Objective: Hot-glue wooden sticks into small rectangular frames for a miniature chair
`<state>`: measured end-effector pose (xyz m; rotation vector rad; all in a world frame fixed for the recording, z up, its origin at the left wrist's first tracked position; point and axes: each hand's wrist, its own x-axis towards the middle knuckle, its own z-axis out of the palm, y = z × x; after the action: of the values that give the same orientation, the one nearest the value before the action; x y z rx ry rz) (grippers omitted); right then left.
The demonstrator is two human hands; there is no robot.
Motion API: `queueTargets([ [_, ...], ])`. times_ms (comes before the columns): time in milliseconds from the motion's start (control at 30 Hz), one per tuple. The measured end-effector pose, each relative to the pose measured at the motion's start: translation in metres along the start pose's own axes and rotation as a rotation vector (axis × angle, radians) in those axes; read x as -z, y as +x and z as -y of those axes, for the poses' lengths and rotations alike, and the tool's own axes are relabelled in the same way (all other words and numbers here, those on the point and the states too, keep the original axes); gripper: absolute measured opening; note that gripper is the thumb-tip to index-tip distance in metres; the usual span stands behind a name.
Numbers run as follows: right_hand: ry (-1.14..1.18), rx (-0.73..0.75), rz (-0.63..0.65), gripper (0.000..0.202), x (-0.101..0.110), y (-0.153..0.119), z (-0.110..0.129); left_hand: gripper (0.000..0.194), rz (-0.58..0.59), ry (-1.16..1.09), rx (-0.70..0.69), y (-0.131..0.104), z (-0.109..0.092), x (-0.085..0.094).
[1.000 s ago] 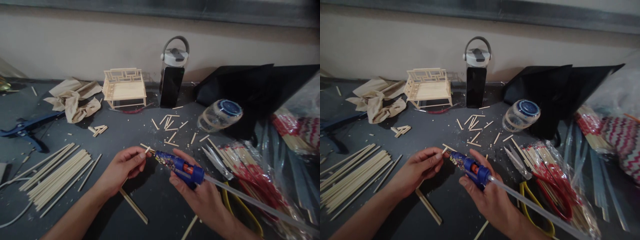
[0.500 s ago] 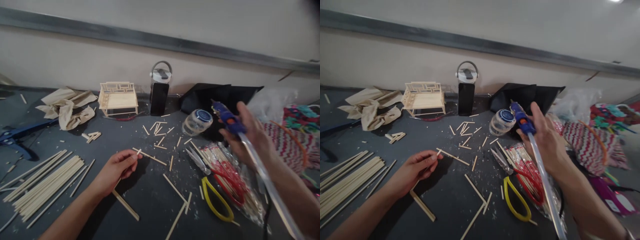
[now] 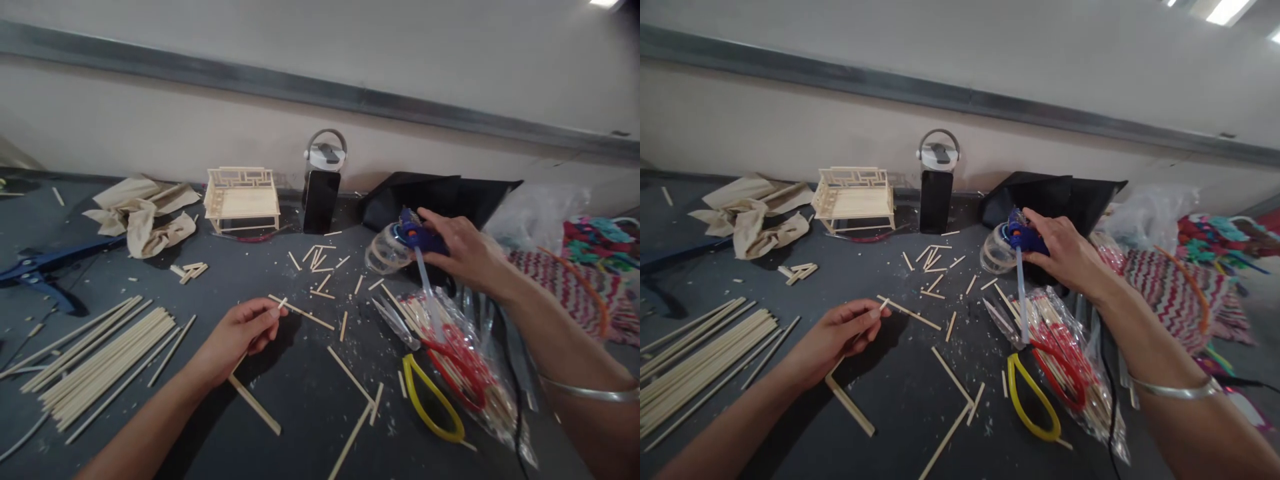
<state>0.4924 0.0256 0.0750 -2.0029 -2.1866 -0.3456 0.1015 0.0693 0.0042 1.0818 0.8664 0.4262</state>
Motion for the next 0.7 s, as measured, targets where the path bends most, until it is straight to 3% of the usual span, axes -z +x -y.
queueTargets([
  [200, -0.006, -0.133, -0.068, 0.092, 0.003, -0.003, 0.014, 0.030, -0.006, 0.017, 0.000, -0.001, -0.002, -0.001],
  [433, 0.046, -0.147, -0.083, 0.091, 0.003, -0.012, 0.015, 0.028, -0.003, 0.022, -0.018, 0.002, 0.002, 0.001],
  [533, 0.213, -0.267, -0.146, 0.085, 0.003, -0.016, 0.023, 0.028, 0.003, 0.015, -0.019, 0.002, 0.003, 0.001],
  [600, 0.368, -0.395, -0.254, 0.079, 0.004, -0.020, 0.034, 0.029, 0.006, 0.010, -0.019, 0.001, 0.003, 0.001],
  [700, 0.648, -0.630, -0.418, 0.054, 0.008, -0.025, 0.050, 0.030, 0.003, 0.010, -0.014, 0.001, 0.003, 0.002],
])
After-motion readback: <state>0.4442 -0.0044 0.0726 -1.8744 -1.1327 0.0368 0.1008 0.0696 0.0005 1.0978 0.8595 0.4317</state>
